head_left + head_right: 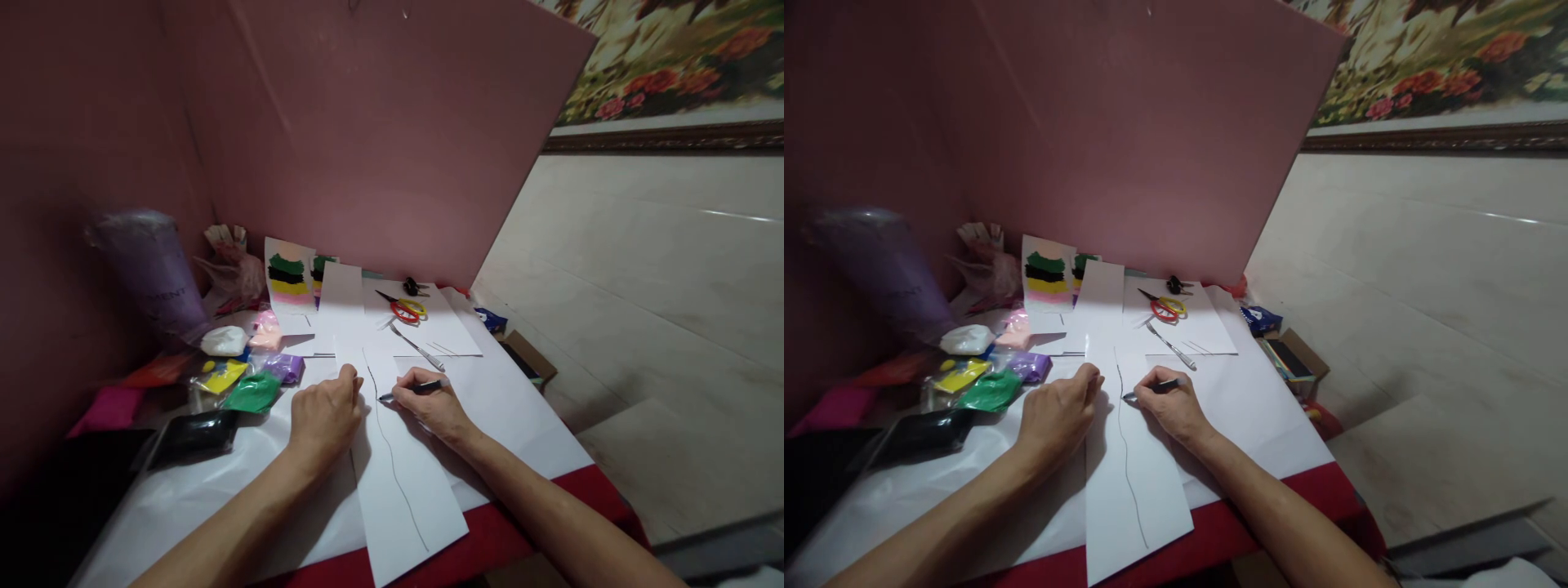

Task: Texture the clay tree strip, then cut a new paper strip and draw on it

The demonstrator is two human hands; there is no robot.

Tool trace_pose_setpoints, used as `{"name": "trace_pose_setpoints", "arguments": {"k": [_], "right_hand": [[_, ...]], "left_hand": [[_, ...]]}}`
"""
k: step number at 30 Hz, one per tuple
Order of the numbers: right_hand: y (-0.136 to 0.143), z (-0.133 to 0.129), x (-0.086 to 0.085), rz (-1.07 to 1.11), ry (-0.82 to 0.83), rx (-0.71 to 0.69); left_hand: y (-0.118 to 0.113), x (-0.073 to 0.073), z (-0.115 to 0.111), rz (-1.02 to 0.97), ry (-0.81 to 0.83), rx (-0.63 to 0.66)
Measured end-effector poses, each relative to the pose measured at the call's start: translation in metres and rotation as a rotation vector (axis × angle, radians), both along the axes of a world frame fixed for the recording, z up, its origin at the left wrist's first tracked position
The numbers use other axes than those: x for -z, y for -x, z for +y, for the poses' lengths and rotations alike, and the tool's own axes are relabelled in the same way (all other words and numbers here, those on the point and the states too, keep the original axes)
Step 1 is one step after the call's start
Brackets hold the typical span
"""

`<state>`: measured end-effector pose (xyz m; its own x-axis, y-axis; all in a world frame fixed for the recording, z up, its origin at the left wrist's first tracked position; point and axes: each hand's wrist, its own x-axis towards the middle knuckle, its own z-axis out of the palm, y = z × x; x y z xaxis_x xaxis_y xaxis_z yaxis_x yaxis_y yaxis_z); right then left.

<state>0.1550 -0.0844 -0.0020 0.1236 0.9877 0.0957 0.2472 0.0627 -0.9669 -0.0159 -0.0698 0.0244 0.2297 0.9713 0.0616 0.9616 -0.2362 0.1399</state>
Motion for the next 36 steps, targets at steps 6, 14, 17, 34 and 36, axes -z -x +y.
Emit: {"name": "trace_pose_setpoints", "arguments": {"k": [6, 14, 17, 34, 36], "right_hand": [[0.0020, -0.0036, -0.0048, 0.099, 0.057, 0.011], [0.0000, -0.0003, 0.0018, -0.005, -0.015, 0.014], [0.0001, -0.0009, 0.0011, -0.018, -0.016, 0.008], [0.0014, -0.0047, -0.0064, 0.026, 0.044, 0.001], [0.0015, -0.0051, -0.0069, 0.006, 0.033, -0.002]], "left_hand": [[-0.0001, 0.0009, 0.0001, 0.002, -0.009, 0.008], [-0.0001, 0.0013, 0.0007, 0.012, -0.025, 0.010], [0.0000, 0.0011, 0.0002, 0.014, -0.025, 0.009], [-0.0005, 0.0025, 0.0013, 0.003, -0.036, 0.007], [-0.0009, 0.0029, 0.0014, 0.004, -0.040, 0.004]]}}
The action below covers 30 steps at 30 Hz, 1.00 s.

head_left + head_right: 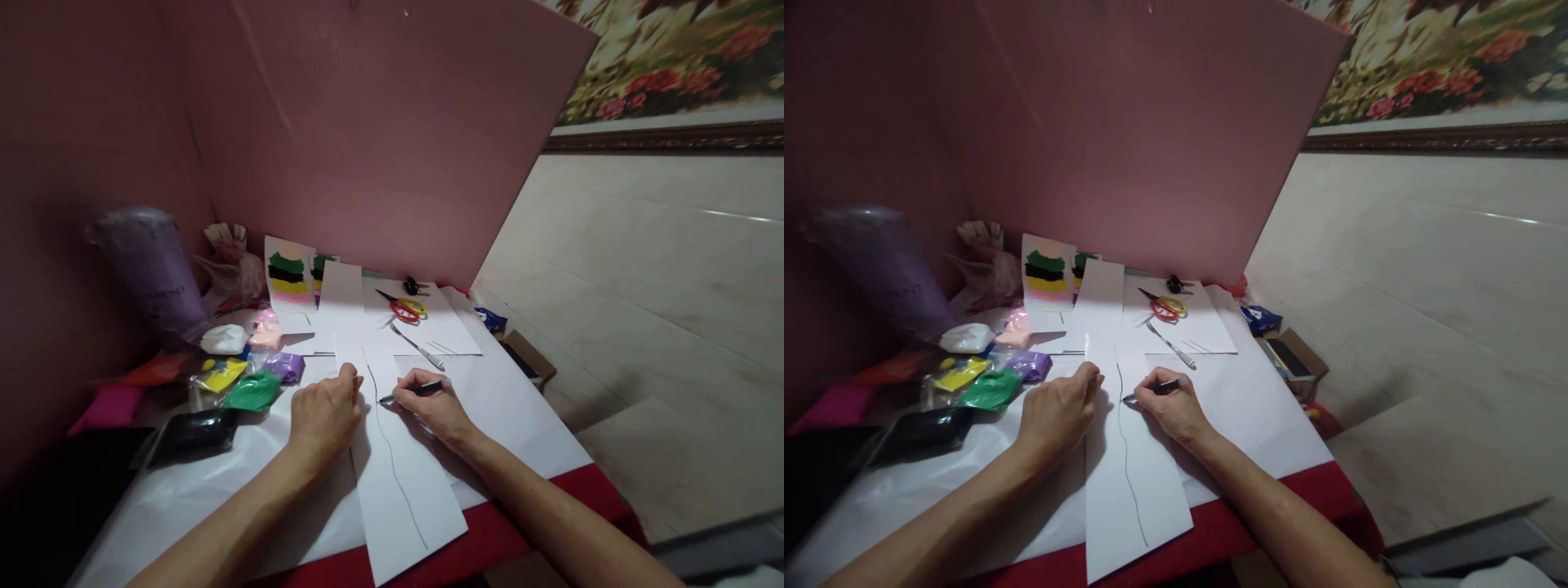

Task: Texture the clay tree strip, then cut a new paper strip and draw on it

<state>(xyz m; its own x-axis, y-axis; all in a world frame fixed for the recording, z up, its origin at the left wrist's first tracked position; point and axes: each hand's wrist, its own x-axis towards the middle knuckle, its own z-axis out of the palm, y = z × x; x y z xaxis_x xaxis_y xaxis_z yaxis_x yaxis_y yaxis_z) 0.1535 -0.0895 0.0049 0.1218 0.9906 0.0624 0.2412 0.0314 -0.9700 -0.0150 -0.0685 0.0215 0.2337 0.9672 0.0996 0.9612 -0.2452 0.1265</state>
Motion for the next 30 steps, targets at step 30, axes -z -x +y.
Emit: {"name": "trace_pose_setpoints", "arguments": {"k": [30], "right_hand": [[-0.003, -0.005, 0.003, 0.062, 0.034, -0.042]], "left_hand": [[0.001, 0.000, -0.001, -0.002, 0.010, -0.001]]}}
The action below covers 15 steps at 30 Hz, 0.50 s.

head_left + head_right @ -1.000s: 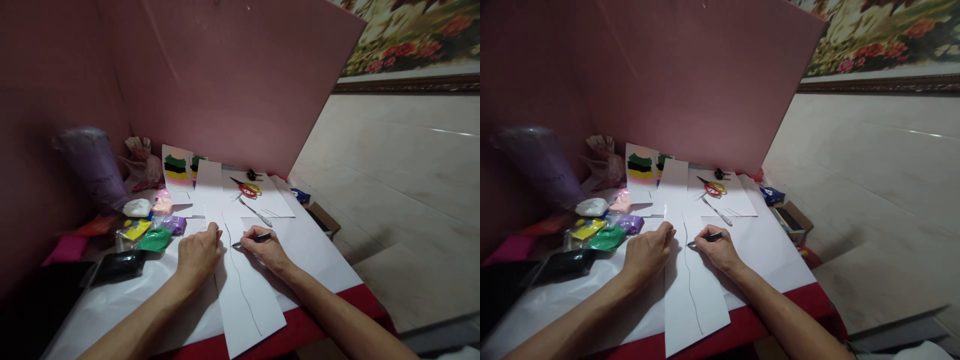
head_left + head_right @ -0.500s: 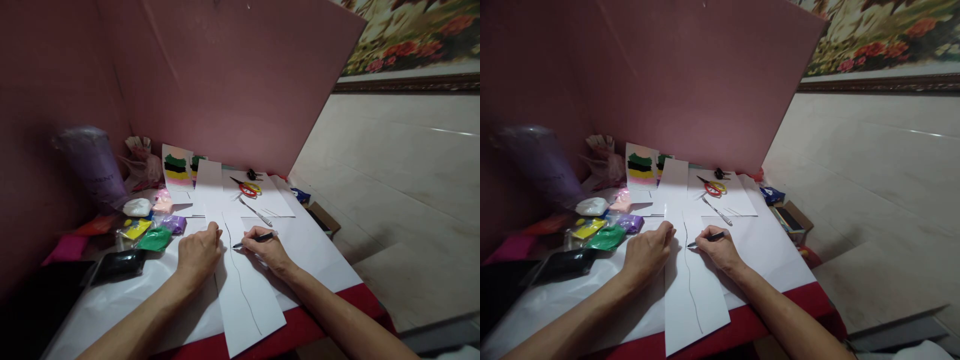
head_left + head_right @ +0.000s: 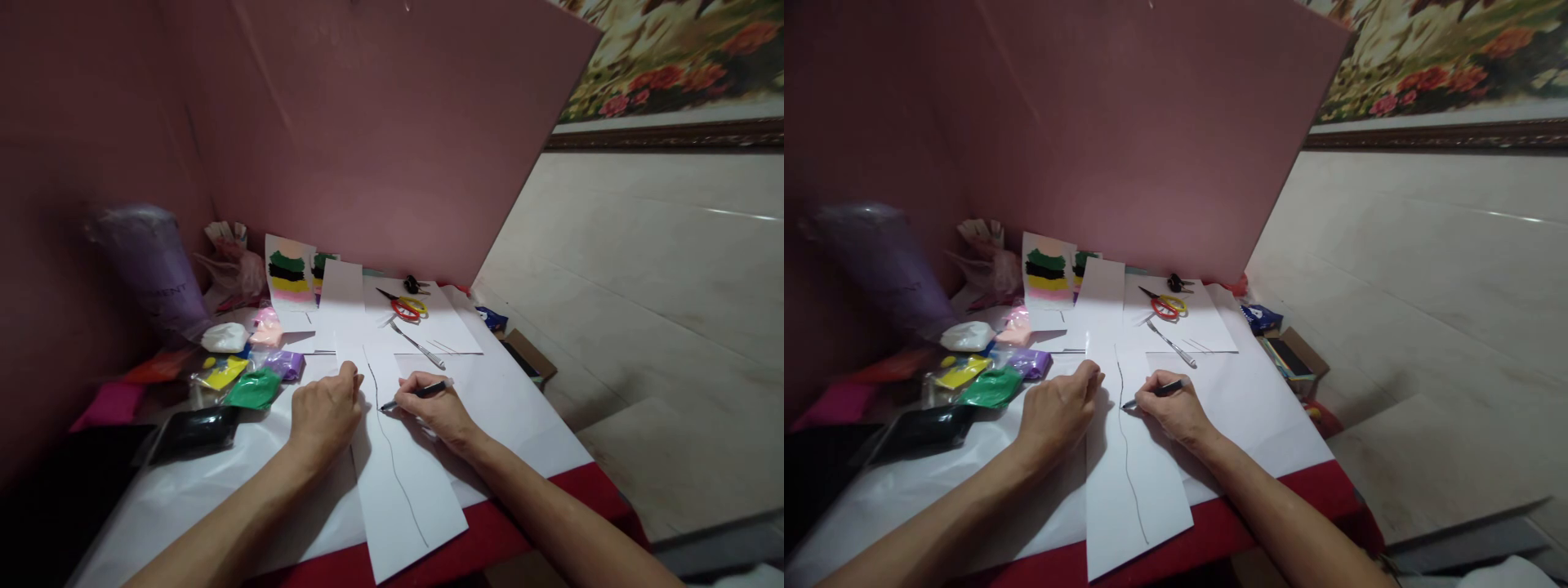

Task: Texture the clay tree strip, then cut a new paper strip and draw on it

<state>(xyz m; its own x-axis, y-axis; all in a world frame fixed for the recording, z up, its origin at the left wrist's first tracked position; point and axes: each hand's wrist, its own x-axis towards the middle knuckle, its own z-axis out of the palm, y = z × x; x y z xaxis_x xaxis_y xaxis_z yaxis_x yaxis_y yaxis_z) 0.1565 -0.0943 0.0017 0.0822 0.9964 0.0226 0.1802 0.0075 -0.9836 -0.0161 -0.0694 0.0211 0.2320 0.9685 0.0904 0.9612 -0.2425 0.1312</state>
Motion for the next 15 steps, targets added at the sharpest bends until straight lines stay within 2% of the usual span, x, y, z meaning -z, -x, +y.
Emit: {"name": "trace_pose_setpoints", "arguments": {"k": [6, 15], "right_hand": [[0.0030, -0.0012, -0.0045, 0.024, 0.006, 0.026], [0.0009, -0.0013, 0.0003, 0.031, 0.006, -0.006]], "left_hand": [[-0.0001, -0.0021, 0.0002, -0.006, 0.005, 0.003], [-0.0002, -0.0036, -0.0006, -0.019, 0.017, 0.008]]}}
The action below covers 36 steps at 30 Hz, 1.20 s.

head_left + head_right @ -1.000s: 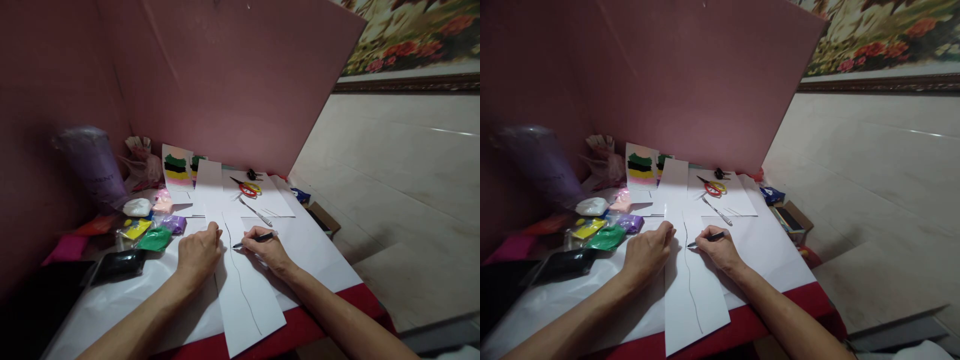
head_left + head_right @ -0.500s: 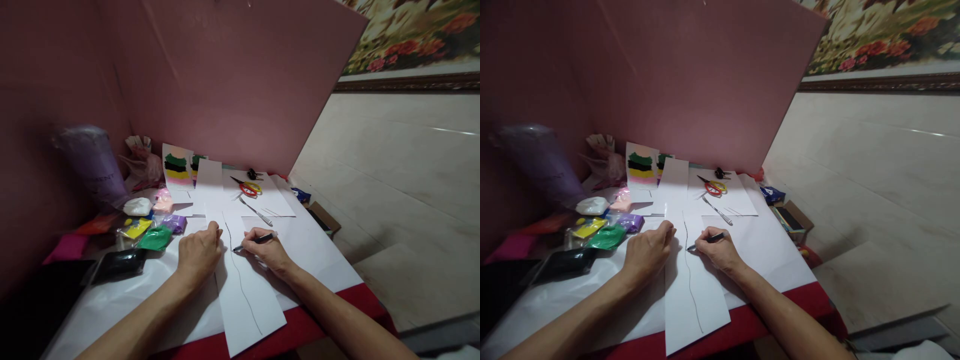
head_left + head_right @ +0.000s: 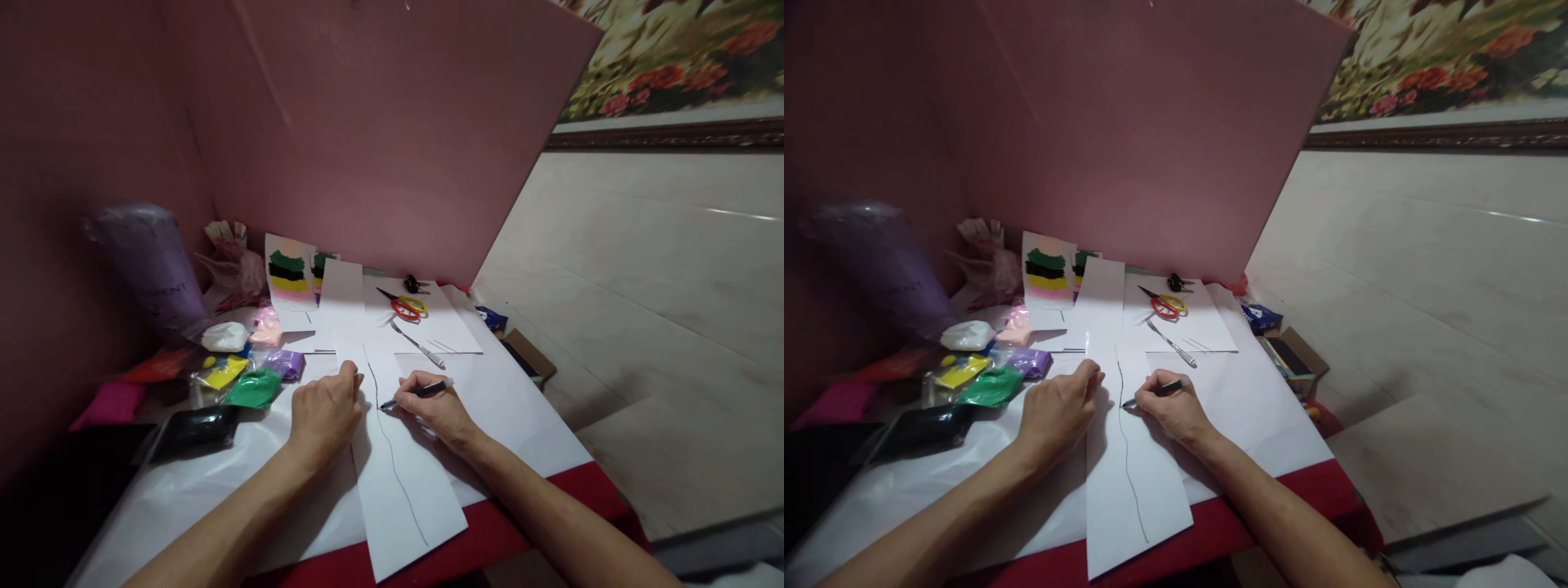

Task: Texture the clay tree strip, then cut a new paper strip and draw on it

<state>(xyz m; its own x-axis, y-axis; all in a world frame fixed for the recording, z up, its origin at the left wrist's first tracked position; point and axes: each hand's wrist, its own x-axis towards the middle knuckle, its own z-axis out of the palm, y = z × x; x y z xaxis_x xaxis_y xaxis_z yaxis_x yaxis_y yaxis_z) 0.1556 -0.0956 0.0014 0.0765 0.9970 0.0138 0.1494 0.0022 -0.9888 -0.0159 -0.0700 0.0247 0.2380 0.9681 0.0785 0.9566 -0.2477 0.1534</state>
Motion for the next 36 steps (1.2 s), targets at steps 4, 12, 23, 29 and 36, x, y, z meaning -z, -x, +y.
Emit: {"name": "trace_pose_setpoints", "arguments": {"k": [4, 12, 23, 29, 36], "right_hand": [[0.002, -0.002, -0.007, 0.010, 0.030, 0.005], [0.001, 0.000, -0.001, 0.034, 0.020, 0.024], [0.002, -0.005, -0.009, 0.001, 0.029, -0.017], [0.001, -0.004, -0.006, 0.101, 0.079, -0.018], [0.002, -0.003, -0.006, 0.007, 0.026, 0.016]], "left_hand": [[0.000, -0.001, 0.000, 0.005, 0.002, 0.001], [0.000, 0.000, 0.000, 0.005, 0.003, 0.000], [-0.001, -0.002, 0.000, 0.009, 0.018, -0.006], [0.000, 0.000, 0.002, 0.014, 0.006, -0.005], [0.000, 0.002, 0.001, 0.014, -0.006, -0.006]]}}
